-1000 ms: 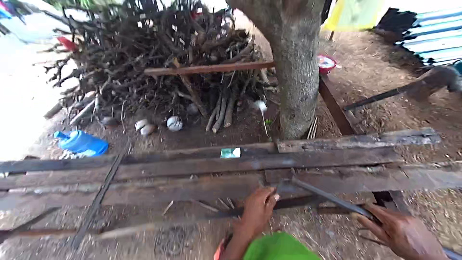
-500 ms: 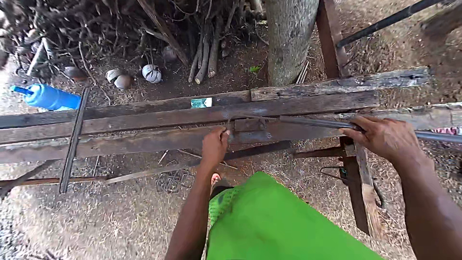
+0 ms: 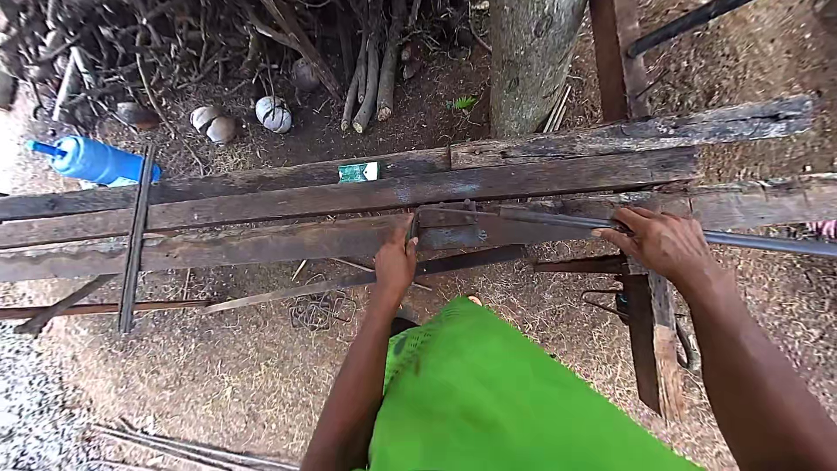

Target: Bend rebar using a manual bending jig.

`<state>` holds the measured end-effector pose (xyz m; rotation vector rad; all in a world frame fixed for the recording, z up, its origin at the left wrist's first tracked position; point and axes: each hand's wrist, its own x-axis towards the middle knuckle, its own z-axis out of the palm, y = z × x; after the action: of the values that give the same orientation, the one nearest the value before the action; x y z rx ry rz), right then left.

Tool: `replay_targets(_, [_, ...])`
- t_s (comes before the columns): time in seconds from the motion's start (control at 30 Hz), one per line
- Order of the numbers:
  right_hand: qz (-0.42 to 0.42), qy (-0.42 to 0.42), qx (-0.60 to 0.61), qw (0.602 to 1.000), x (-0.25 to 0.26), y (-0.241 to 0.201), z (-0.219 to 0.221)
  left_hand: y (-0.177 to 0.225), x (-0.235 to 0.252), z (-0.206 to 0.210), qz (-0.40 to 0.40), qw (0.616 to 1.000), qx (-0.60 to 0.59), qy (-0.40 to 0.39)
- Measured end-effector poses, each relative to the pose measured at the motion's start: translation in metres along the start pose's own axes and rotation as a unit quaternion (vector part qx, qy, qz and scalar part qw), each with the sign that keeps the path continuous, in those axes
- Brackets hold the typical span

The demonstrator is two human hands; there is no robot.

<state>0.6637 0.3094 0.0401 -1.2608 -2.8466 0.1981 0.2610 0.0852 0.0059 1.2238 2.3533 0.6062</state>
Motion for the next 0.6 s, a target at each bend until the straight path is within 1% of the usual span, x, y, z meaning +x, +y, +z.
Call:
replay_targets(0.13, [0.017, -0.02, 0.005, 1.0, 0.005, 0.004, 0.005, -0.001, 0.003, 0.008, -0.002, 1.0, 0.016, -0.005])
replay_targets(0.27, [0.017, -0.024, 0.025, 0.999, 0.011, 0.009, 0.007, 0.001, 0.006, 0.009, 0.002, 1.0, 0.016, 0.016])
replay_targets(0.4, [0.012, -0.03, 0.033, 0.999, 0.015, 0.017, 0.013, 0.001, 0.009, 0.004, 0.049, 0.998, -0.021, 0.022])
replay_targets(0.5, [0.007, -0.035, 0.035, 0.999, 0.018, 0.02, 0.015, 0.003, 0.024, 0.005, 0.05, 0.998, -0.029, 0.016])
replay_targets(0.6, [-0.001, -0.034, 0.04, 0.999, 0.021, 0.022, 0.017, -0.002, 0.03, 0.014, 0.072, 0.996, -0.036, 0.048])
